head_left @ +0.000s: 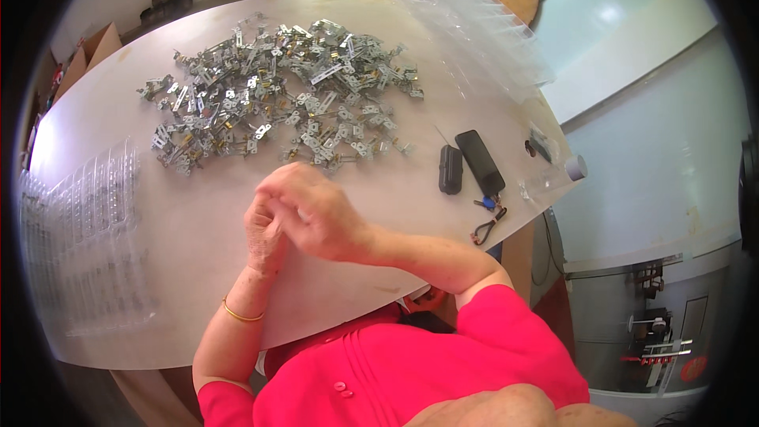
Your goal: The person assembles metal brackets by fitting small metal pins into them by hand and places the assembled parts into plastic packaging trays.
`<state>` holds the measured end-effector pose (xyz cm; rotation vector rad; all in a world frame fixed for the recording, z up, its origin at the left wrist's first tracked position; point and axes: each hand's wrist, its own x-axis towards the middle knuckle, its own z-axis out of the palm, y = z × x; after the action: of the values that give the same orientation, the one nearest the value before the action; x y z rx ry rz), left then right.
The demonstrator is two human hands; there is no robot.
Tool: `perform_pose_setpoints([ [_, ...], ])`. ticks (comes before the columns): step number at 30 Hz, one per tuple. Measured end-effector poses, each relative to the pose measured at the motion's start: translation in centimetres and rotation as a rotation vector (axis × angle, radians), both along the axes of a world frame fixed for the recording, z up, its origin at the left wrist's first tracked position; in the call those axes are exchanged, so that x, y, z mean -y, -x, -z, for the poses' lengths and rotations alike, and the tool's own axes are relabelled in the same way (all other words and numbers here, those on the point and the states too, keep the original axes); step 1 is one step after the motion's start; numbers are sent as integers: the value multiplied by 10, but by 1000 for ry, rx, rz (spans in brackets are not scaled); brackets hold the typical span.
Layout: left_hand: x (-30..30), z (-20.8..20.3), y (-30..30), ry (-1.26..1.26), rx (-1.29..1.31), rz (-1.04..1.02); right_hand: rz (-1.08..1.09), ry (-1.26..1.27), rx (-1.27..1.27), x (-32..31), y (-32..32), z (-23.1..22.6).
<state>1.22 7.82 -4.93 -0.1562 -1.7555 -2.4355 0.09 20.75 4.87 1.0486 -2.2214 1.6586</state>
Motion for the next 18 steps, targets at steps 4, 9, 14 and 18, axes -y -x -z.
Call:
perform_pose_setpoints([
  [4,1,-12,1,11,106,80,202,-170,-140,-20,10,33],
  [9,1,-21,-2,-38,183,74,132,-135,-38,-25,11,44],
  [14,6,-23,-3,-4,219,86,70,-128,-119,-33,15,58],
  [18,7,-17,-4,85,122,36,55,-108,-66,-31,11,72],
])
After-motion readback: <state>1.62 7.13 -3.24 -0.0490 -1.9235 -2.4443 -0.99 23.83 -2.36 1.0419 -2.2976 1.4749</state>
